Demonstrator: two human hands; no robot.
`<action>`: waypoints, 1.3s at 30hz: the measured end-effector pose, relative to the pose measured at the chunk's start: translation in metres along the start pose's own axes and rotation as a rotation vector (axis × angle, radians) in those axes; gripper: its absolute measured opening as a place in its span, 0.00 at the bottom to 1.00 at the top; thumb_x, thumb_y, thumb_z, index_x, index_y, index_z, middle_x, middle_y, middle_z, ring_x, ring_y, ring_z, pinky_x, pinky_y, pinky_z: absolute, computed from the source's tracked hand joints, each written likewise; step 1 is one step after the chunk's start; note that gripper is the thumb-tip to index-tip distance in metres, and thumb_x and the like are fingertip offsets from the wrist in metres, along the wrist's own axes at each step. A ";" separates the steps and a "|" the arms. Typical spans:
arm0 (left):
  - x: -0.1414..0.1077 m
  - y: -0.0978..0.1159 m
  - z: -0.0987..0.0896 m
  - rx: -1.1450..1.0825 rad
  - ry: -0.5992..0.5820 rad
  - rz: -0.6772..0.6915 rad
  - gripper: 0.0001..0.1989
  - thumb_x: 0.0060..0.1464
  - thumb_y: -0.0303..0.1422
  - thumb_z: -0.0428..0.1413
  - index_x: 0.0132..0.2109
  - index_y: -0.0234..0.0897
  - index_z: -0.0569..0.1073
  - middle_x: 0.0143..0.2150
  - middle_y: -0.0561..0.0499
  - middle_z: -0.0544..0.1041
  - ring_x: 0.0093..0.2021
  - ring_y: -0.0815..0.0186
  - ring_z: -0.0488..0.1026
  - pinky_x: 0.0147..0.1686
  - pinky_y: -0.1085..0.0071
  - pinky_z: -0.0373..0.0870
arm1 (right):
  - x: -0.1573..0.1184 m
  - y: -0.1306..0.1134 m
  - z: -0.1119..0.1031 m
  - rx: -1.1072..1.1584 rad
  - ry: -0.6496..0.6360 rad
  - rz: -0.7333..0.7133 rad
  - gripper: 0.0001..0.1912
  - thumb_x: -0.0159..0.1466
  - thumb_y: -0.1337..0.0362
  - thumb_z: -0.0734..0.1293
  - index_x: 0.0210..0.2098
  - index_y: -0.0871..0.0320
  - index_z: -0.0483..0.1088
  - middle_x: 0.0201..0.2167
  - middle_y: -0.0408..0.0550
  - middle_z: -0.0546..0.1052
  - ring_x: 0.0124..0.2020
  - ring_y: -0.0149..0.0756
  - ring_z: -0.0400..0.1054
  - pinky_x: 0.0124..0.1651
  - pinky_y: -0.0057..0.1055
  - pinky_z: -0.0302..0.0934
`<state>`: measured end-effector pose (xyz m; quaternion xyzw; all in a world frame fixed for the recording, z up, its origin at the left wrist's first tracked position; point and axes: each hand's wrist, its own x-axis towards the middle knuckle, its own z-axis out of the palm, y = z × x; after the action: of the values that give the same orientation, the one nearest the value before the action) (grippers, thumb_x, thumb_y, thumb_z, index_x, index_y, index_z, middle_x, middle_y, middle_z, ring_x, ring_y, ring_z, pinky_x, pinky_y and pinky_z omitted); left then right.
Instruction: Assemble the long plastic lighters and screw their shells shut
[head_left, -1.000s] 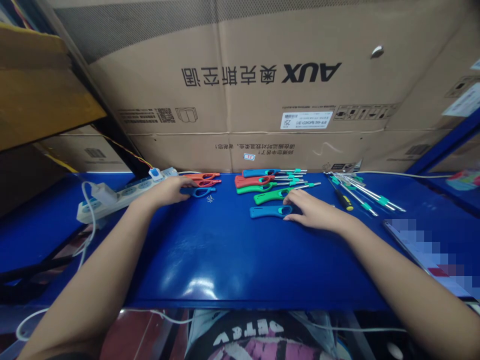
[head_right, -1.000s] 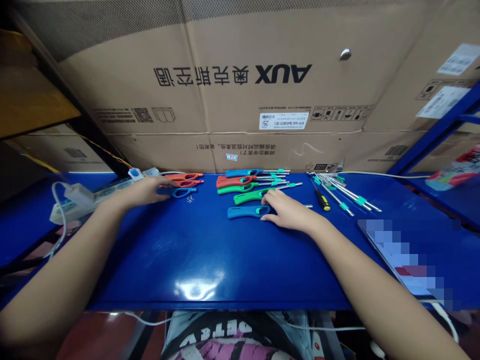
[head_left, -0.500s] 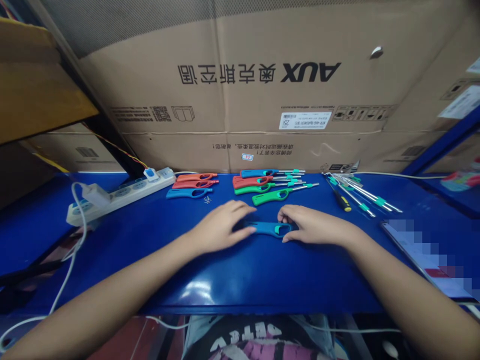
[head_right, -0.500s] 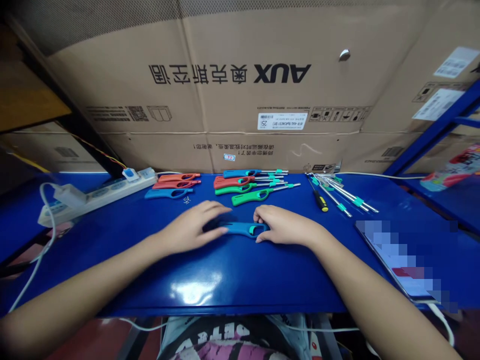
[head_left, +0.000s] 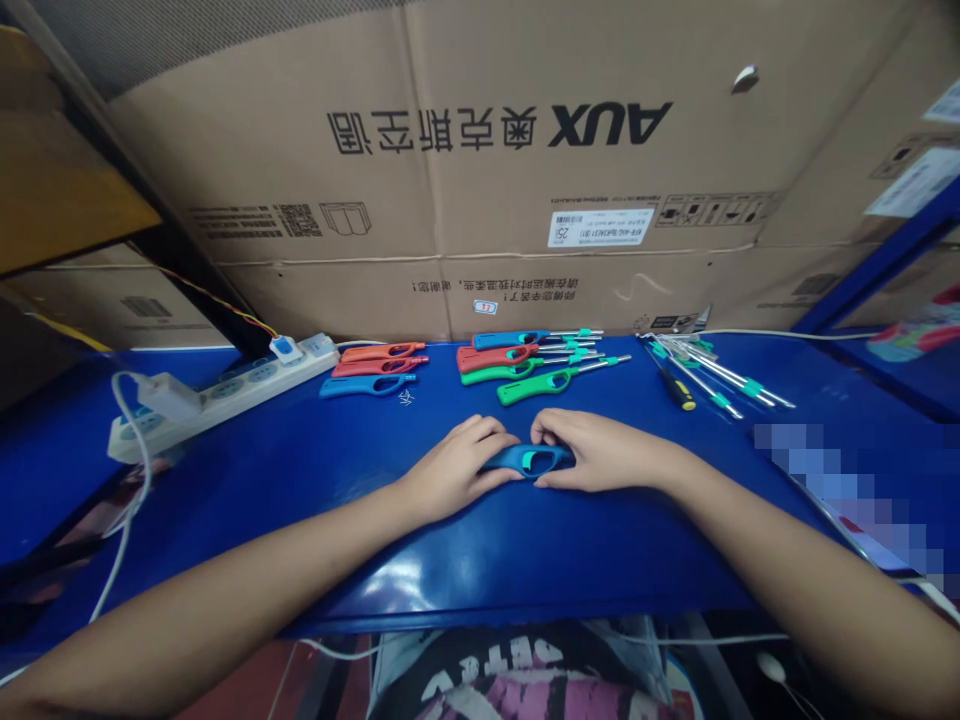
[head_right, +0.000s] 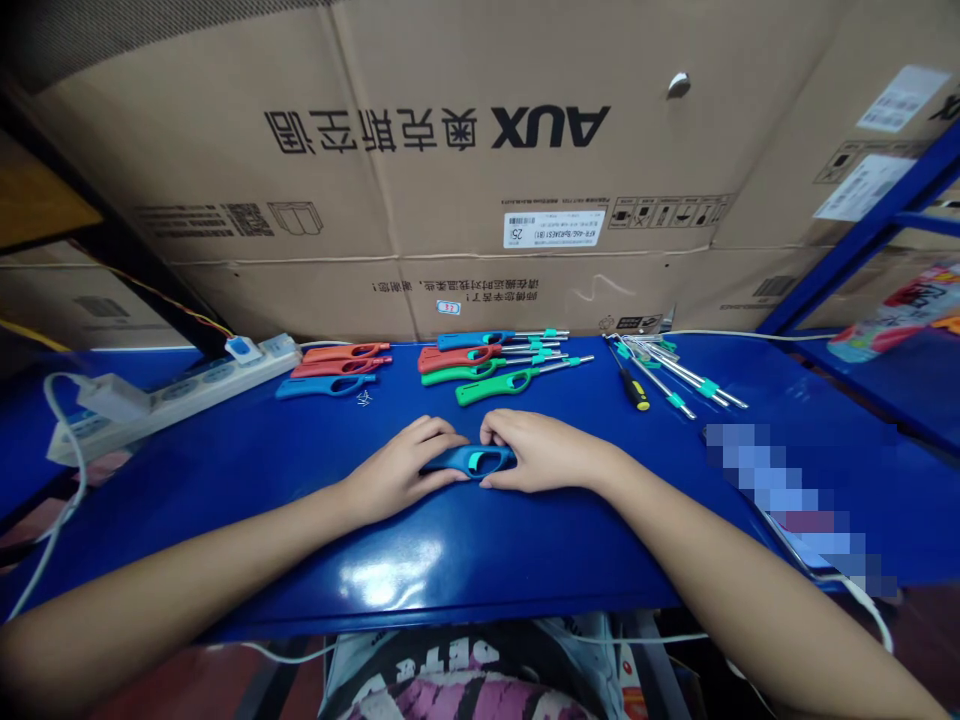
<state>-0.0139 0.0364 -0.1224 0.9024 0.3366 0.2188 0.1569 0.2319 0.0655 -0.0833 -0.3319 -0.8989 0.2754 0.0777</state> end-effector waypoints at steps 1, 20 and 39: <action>0.000 0.000 0.000 -0.007 0.001 0.000 0.18 0.66 0.43 0.54 0.56 0.39 0.72 0.48 0.44 0.74 0.48 0.57 0.70 0.51 0.59 0.68 | 0.000 0.003 -0.001 0.022 -0.003 -0.003 0.20 0.58 0.52 0.74 0.43 0.55 0.67 0.38 0.45 0.72 0.37 0.37 0.66 0.38 0.30 0.58; 0.003 -0.009 -0.002 -0.369 0.201 -0.115 0.14 0.62 0.40 0.59 0.51 0.37 0.74 0.49 0.45 0.76 0.50 0.59 0.74 0.54 0.62 0.70 | 0.010 0.030 0.000 0.285 0.099 -0.086 0.15 0.67 0.52 0.65 0.38 0.59 0.73 0.33 0.45 0.77 0.35 0.35 0.69 0.40 0.32 0.64; 0.002 -0.014 -0.008 -0.517 0.475 -0.293 0.14 0.59 0.41 0.59 0.42 0.41 0.61 0.34 0.55 0.72 0.33 0.68 0.71 0.36 0.72 0.69 | 0.009 0.025 -0.004 -0.051 0.222 -0.027 0.11 0.73 0.61 0.57 0.38 0.56 0.67 0.36 0.49 0.75 0.36 0.37 0.68 0.41 0.33 0.61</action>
<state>-0.0240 0.0488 -0.1207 0.6994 0.4227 0.4746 0.3269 0.2401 0.0888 -0.0945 -0.3501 -0.8959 0.2130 0.1718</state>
